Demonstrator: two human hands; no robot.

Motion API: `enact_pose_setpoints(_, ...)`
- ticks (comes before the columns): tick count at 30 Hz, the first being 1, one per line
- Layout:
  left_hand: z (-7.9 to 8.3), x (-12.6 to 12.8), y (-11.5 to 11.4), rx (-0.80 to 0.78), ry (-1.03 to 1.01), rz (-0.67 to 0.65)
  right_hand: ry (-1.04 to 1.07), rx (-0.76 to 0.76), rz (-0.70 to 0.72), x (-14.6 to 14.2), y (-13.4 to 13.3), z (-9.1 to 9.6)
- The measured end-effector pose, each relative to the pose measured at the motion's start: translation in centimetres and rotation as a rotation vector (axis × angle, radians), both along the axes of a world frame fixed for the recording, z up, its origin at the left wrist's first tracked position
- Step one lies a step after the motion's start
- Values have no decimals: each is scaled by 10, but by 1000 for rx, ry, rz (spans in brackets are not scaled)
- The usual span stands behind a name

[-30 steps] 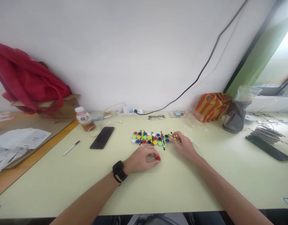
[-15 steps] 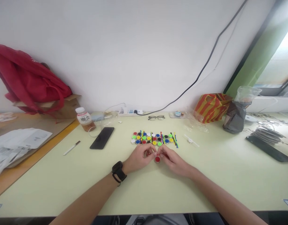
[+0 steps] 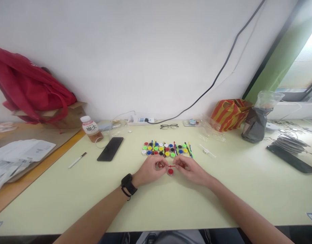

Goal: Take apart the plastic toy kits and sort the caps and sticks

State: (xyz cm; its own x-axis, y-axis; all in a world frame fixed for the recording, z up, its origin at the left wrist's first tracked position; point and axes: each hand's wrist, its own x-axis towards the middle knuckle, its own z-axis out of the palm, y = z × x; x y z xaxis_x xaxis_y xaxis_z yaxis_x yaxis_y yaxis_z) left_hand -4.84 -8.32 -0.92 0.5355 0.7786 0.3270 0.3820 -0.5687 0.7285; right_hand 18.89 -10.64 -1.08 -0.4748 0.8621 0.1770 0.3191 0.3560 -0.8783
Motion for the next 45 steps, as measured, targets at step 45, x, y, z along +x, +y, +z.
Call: enact_pose_setpoints(45,-15,14,2,-341,-264,216,-64,82,-74,6,-15,-11)
